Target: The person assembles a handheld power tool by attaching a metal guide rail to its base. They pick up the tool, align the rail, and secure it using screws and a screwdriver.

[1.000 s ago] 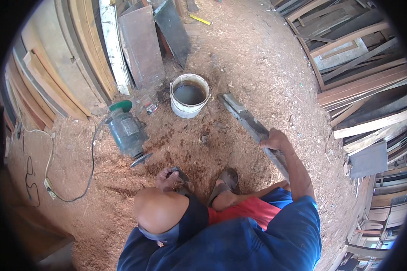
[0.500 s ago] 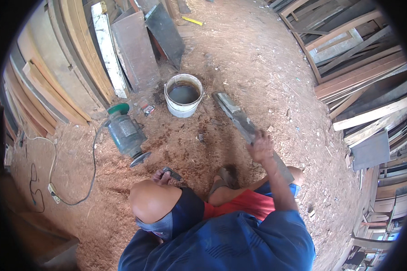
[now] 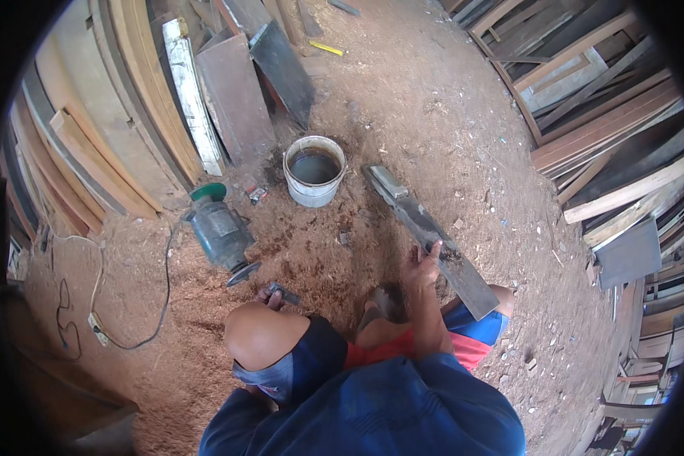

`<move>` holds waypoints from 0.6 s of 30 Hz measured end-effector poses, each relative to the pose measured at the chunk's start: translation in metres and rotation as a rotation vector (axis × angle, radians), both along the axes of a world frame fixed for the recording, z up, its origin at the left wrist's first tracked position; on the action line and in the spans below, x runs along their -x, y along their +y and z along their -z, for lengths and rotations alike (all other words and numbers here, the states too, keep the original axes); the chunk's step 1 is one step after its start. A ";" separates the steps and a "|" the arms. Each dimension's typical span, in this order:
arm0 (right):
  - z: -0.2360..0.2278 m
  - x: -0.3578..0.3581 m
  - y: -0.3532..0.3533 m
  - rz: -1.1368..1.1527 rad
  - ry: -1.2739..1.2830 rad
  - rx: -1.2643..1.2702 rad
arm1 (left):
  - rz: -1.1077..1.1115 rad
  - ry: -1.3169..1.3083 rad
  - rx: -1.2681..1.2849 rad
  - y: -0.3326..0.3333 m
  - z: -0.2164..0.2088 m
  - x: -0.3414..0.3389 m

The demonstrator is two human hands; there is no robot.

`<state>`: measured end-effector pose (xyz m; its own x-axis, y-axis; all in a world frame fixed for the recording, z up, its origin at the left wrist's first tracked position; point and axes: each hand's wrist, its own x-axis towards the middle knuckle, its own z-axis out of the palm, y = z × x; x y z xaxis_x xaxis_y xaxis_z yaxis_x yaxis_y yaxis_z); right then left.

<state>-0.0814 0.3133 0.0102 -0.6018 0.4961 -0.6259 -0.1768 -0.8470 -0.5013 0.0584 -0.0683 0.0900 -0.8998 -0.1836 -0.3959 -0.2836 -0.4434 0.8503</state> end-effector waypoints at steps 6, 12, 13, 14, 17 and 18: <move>-0.033 0.021 0.041 -0.042 0.020 -0.258 | 0.031 0.004 -0.023 0.002 0.002 -0.008; -0.095 0.088 0.085 -0.208 -0.070 -0.662 | 0.013 -0.037 -0.114 0.000 0.036 -0.013; -0.106 0.104 0.082 -0.191 -0.092 -0.686 | 0.014 -0.043 -0.120 0.000 0.040 -0.014; -0.115 0.120 0.077 -0.176 -0.113 -0.711 | 0.014 -0.045 -0.128 0.002 0.044 -0.014; -0.139 0.162 0.061 -0.174 -0.184 -0.816 | 0.010 -0.048 -0.142 0.003 0.053 -0.013; -0.147 0.176 0.057 -0.169 -0.251 -0.855 | 0.009 -0.047 -0.146 0.004 0.055 -0.014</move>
<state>-0.2570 0.3706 0.1568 -0.6042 0.7695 -0.2069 0.1152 -0.1725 -0.9782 0.0721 -0.0646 0.0351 -0.8810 -0.1125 -0.4595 -0.3263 -0.5587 0.7625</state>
